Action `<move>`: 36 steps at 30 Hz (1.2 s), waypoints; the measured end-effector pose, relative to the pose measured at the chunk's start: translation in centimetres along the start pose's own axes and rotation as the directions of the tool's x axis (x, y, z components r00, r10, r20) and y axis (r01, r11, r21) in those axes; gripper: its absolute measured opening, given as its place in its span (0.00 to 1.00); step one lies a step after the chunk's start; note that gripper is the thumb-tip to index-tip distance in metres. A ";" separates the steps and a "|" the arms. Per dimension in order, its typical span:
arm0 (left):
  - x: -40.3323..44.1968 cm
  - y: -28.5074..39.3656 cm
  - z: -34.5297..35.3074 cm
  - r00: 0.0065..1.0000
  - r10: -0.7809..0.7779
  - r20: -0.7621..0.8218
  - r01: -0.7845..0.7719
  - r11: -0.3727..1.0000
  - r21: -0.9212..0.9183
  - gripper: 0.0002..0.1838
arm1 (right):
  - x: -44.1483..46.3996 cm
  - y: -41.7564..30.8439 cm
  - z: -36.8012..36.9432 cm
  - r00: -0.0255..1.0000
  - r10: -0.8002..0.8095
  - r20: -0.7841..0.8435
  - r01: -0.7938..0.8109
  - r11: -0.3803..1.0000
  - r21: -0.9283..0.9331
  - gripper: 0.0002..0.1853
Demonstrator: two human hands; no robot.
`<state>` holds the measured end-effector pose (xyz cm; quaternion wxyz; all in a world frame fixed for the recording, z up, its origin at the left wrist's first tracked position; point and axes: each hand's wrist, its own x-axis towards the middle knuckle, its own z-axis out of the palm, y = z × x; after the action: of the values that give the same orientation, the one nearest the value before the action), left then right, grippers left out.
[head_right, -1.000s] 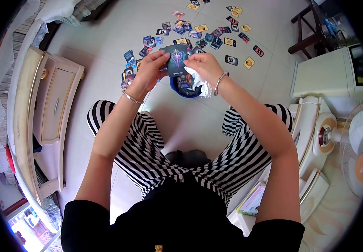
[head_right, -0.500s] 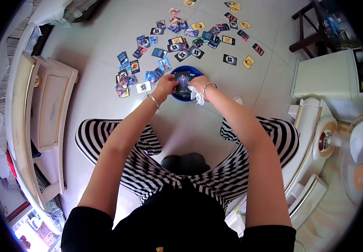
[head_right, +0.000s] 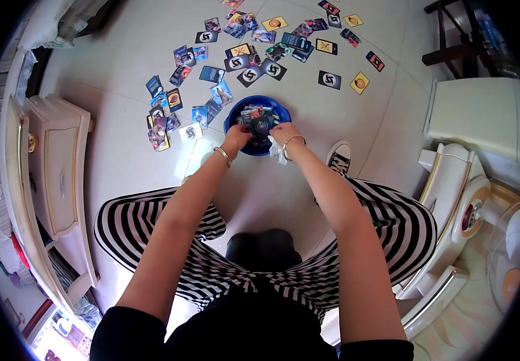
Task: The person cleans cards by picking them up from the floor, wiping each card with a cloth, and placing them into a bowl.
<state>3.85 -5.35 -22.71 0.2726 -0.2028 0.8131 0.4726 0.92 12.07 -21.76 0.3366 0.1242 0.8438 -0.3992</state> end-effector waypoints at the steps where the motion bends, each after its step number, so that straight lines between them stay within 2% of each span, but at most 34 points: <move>1: -0.5 0.5 -0.1 1.000 0.005 -0.031 -0.008 0.995 -0.100 0.13 | 0.1 0.0 0.1 1.000 -0.025 0.016 0.024 0.998 0.050 0.09; 2: -1.1 0.9 -0.3 0.998 0.005 -0.065 -0.018 0.980 -0.198 0.13 | 0.2 0.0 0.2 0.998 -0.052 0.032 0.048 0.994 0.102 0.09; 3: -0.1 0.0 -0.2 0.996 0.083 -0.027 -0.087 0.980 -0.179 0.14 | 0.6 0.1 0.5 0.998 -0.046 0.052 0.035 0.978 0.205 0.09; 4: 0.3 -0.2 -0.1 0.996 0.083 -0.032 -0.088 0.980 -0.177 0.14 | 0.3 -0.6 0.4 0.997 -0.052 0.054 0.039 0.978 0.206 0.09; 6: 0.4 0.4 -0.1 0.994 0.077 -0.075 -0.099 0.927 -0.361 0.16 | -0.1 -1.9 0.0 0.994 -0.057 0.093 0.015 0.917 0.400 0.13; 7: 0.3 1.1 -0.4 0.993 0.082 -0.080 -0.105 0.928 -0.358 0.16 | 0.0 -2.6 0.1 0.995 -0.094 0.033 0.073 0.914 0.399 0.13; 8: 0.3 1.9 -0.7 0.998 0.039 -0.047 -0.057 0.867 -0.495 0.16 | 0.0 -3.2 -0.1 0.995 -0.099 0.030 0.079 0.913 0.401 0.13; 9: 0.0 3.2 -1.3 1.000 0.004 -0.007 -0.007 0.785 -0.619 0.17 | -0.3 -4.4 -0.6 0.994 -0.077 0.073 0.029 0.858 0.512 0.13; 10: -0.2 4.4 -1.9 1.000 0.009 -0.011 -0.014 0.786 -0.618 0.17 | -0.3 -5.3 -1.0 0.991 -0.060 0.120 -0.026 0.790 0.613 0.15; 12: -0.2 6.8 -3.0 1.000 0.014 -0.004 -0.013 0.711 -0.703 0.17 | 0.4 -6.3 -1.9 0.989 -0.102 0.105 0.022 0.811 0.585 0.14; 14: 0.8 8.5 -3.8 0.999 0.029 0.024 -0.002 0.678 -0.735 0.16 | 2.2 -6.5 -2.7 0.929 -0.369 0.032 0.344 0.892 0.295 0.13; 16: 2.3 10.0 -3.9 0.999 0.016 -0.030 -0.034 0.525 -0.850 0.14 | 3.1 -7.8 -3.8 0.943 -0.328 0.050 0.300 0.907 0.295 0.14; 18: 3.9 11.4 -4.2 1.000 0.011 -0.005 -0.010 0.501 -0.866 0.15 | 4.1 -8.8 -5.1 0.967 -0.248 0.056 0.173 0.804 0.569 0.12; 19: 4.9 11.8 -4.1 1.000 -0.022 0.015 0.024 0.448 -0.894 0.15 | 4.6 -9.4 -5.7 0.983 -0.166 0.073 0.082 0.767 0.637 0.12; 20: 5.9 12.2 -3.9 0.998 -0.056 0.038 0.057 0.394 -0.917 0.16 | 5.2 -9.7 -6.2 0.984 -0.160 0.075 0.076 0.767 0.637 0.12; 21: 7.2 12.1 -3.6 0.996 -0.059 0.073 0.088 0.333 -0.939 0.16 | 6.3 -9.6 -6.6 0.988 -0.145 0.055 0.078 0.770 0.633 0.13; 24: 10.9 11.6 -2.5 0.983 -0.112 0.144 0.172 0.317 -0.933 0.13 | 10.7 -8.7 -7.0 0.993 -0.097 0.062 0.037 0.780 0.624 0.13; 26: 12.7 11.2 -1.9 0.982 -0.111 0.156 0.184 0.327 -0.927 0.10 | 14.0 -7.6 -7.1 0.986 -0.148 -0.079 0.167 0.898 0.407 0.15; 27: 13.6 10.8 -1.5 0.971 -0.156 0.178 0.222 0.339 -0.914 0.10 | 15.4 -7.2 -7.5 0.985 -0.164 -0.054 0.173 0.944 0.282 0.18; 28: 14.5 10.3 -1.2 0.959 -0.202 0.199 0.261 0.350 -0.900 0.09 | 16.7 -6.8 -7.7 0.986 -0.161 -0.051 0.169 0.945 0.281 0.18; 30: 15.9 9.7 -0.2 0.949 -0.248 0.196 0.274 0.334 -0.902 0.09 | 19.3 -5.8 -7.6 0.981 -0.152 -0.121 0.165 0.981 0.105 0.20; 32: 16.8 9.3 0.3 0.928 -0.314 0.198 0.306 0.345 -0.887 0.09 | 22.1 -4.2 -7.3 0.976 -0.173 -0.135 0.185 0.980 0.077 0.21; 34: 17.4 8.9 0.6 0.929 -0.316 0.194 0.302 0.342 -0.890 0.09 | 22.6 -4.2 -7.3 0.980 -0.130 -0.151 0.126 0.991 -0.041 0.23; 36: 17.5 8.9 0.6 0.929 -0.317 0.190 0.298 0.341 -0.892 0.09 | 22.4 -4.2 -7.1 0.969 -0.166 -0.185 0.164 0.986 -0.029 0.22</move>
<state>-14.62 -1.88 -28.21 0.1949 -0.4708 0.3737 0.7751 -21.05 13.42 -31.00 0.2226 0.0882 0.8817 -0.4066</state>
